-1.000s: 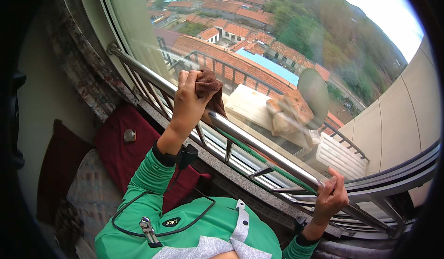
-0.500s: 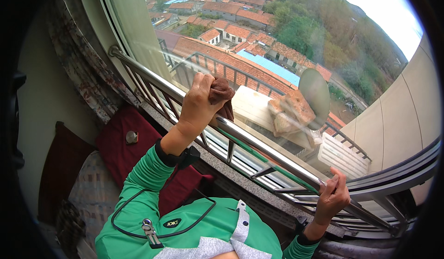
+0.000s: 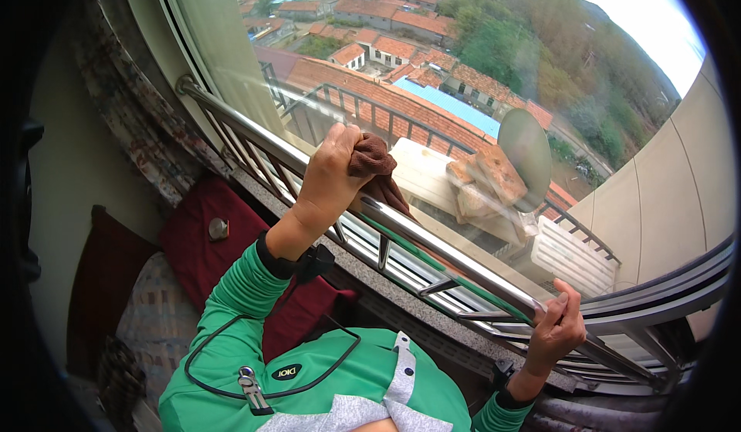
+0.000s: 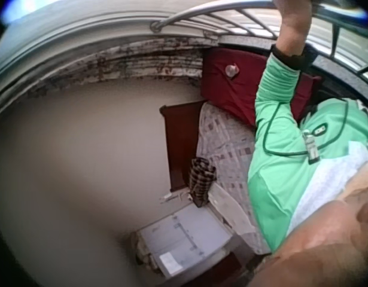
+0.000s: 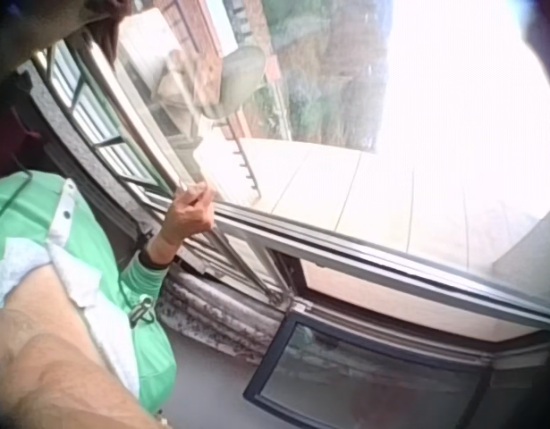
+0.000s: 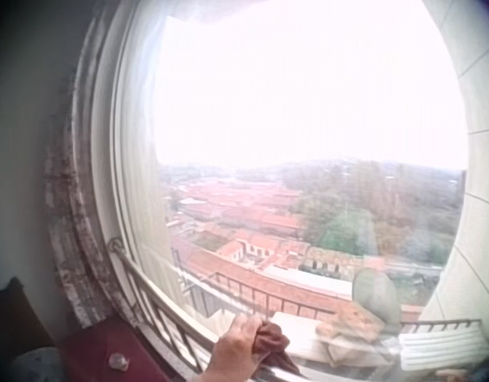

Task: The person wipes the interior surface of a large window using a brown cloth. They move the cloth across the glass and along the metal frame, occasionally adjusting the cloth with both hands.

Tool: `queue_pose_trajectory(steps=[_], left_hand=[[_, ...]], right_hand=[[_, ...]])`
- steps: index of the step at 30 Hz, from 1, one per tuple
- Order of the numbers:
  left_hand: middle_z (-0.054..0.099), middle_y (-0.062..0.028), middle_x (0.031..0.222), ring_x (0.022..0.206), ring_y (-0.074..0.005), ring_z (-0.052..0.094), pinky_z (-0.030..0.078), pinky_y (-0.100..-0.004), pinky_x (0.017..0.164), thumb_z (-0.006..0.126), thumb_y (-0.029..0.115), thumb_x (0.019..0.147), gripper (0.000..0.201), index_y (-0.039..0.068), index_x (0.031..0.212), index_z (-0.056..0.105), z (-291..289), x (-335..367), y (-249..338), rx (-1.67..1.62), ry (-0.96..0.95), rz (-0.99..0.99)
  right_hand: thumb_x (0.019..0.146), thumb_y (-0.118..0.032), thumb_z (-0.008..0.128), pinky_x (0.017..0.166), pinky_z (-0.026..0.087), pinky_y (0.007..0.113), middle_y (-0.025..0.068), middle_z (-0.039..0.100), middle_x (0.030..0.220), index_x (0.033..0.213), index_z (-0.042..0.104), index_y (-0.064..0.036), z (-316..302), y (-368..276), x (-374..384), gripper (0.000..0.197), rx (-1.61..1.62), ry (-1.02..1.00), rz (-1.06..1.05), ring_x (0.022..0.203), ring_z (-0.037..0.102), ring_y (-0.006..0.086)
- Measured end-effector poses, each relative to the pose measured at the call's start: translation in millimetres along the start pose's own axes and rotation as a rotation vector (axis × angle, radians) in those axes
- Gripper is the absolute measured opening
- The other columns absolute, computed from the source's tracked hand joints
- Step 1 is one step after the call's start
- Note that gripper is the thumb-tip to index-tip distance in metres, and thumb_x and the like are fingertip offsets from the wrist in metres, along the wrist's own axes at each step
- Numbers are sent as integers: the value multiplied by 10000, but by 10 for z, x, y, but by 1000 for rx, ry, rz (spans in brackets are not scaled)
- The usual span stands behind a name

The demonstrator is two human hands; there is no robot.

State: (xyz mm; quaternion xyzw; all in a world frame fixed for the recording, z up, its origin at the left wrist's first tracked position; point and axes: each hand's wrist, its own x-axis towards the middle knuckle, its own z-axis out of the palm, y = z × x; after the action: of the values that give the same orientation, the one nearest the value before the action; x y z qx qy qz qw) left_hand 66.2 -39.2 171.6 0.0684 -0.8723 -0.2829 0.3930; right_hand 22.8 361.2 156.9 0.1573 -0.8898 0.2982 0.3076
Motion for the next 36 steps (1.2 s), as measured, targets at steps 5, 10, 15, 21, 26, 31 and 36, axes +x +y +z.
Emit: queue_pose_trajectory(steps=[5, 10, 15, 21, 26, 31, 36], left_hand=[[594, -166, 949, 883, -398, 635, 525, -446, 777, 846, 193, 798, 341, 41, 949, 581, -186, 112, -363, 18, 95, -47], [605, -168, 982, 897, -406, 649, 551, -451, 783, 837, 204, 811, 335, 33, 976, 600, -437, 253, -558, 221, 251, -147], [561, -182, 1051, 923, -432, 663, 571, -485, 773, 789, 94, 813, 327, 43, 1063, 585, -30, 19, 81, 58, 92, 19], [583, -185, 1062, 949, -439, 646, 544, -487, 808, 788, 61, 809, 316, 40, 1060, 597, -123, 89, 66, -31, 73, 40], [600, -167, 1027, 915, -401, 668, 561, -456, 779, 798, 103, 832, 255, 45, 1040, 662, -428, 310, -253, 133, 261, -150], [536, -129, 1014, 879, -346, 641, 541, -414, 774, 806, 30, 792, 280, 31, 1020, 645, 74, -17, 226, -14, 167, 82], [479, -123, 967, 865, -308, 621, 571, -394, 652, 696, -47, 781, 280, 38, 1034, 612, 430, -150, 801, 1, 44, 308]], right_hand=[[1046, -162, 501, 581, 463, 376, 57, 583, 618, 1084, 730, -94, -3, 25, 0, 242, -12, -7, -44, 562, 590, 244], [1043, -154, 499, 573, 459, 372, 57, 574, 609, 1084, 728, -96, 9, 35, -2, 239, 2, 9, -44, 555, 585, 246], [1045, -154, 493, 573, 460, 366, 52, 576, 603, 1079, 723, -83, 26, -4, -7, 244, 18, 5, 16, 548, 586, 225], [1048, -151, 483, 572, 458, 367, 56, 570, 601, 1070, 714, -62, 14, 19, -8, 249, 52, -8, -7, 548, 585, 228], [1042, -150, 495, 577, 464, 379, 54, 580, 607, 1073, 717, -90, 19, 35, -5, 232, -21, 19, -48, 561, 596, 246], [1038, -155, 508, 581, 471, 378, 54, 590, 615, 1070, 718, -91, 23, 17, 3, 222, 11, 25, -17, 567, 608, 247], [1035, -159, 515, 584, 478, 376, 66, 598, 631, 1068, 716, -81, 16, -7, -2, 218, 2, 13, 3, 572, 613, 248]])
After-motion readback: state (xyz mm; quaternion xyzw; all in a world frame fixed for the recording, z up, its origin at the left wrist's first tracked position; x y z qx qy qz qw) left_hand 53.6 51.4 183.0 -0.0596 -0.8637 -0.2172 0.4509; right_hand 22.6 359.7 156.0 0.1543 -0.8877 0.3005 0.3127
